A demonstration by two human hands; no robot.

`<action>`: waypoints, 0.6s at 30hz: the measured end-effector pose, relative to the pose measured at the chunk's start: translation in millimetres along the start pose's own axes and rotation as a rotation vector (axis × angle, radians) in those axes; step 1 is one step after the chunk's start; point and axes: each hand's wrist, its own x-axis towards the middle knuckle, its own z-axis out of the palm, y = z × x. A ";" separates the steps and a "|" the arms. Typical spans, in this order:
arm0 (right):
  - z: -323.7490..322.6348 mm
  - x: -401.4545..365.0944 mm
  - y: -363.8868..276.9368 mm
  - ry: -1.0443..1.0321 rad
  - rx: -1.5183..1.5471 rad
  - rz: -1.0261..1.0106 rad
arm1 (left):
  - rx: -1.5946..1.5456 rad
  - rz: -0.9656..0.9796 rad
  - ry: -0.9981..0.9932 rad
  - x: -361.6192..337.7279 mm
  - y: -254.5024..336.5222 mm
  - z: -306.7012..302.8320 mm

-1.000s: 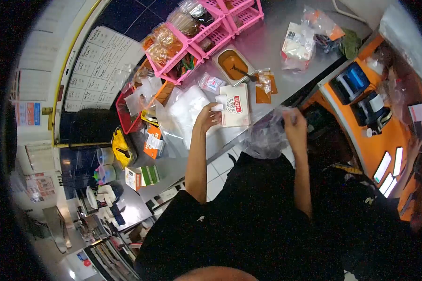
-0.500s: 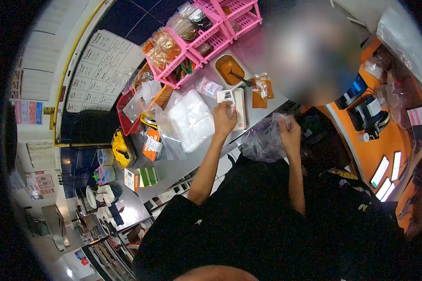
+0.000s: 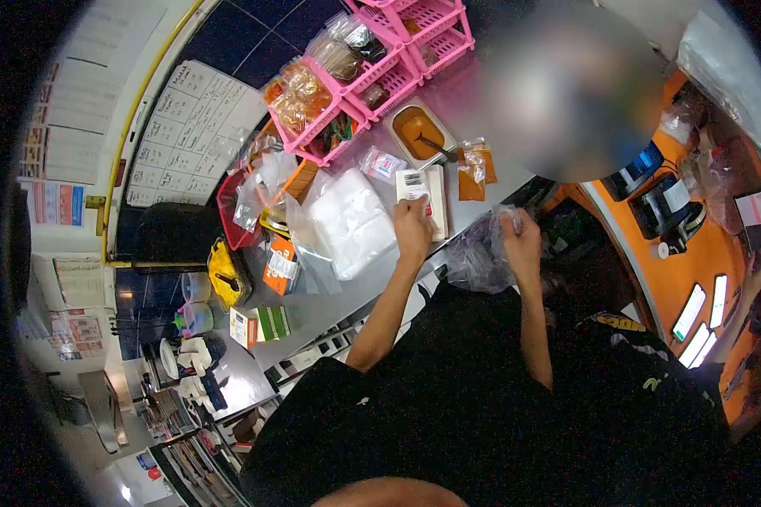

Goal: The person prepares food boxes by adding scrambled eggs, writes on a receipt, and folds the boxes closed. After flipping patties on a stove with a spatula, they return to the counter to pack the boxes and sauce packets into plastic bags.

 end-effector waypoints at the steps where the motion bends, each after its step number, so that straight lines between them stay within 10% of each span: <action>1: 1.6 -2.0 -5.9 0.010 0.015 0.007 | 0.025 0.001 -0.076 -1.8 3.2 1.1; 10: 0.7 3.0 3.8 0.096 -0.062 -0.032 | 0.056 -0.195 -0.034 24.3 -24.6 10.4; 18: -7.9 8.5 -9.5 0.072 -0.327 0.034 | 0.271 -0.540 -0.466 47.9 17.3 19.9</action>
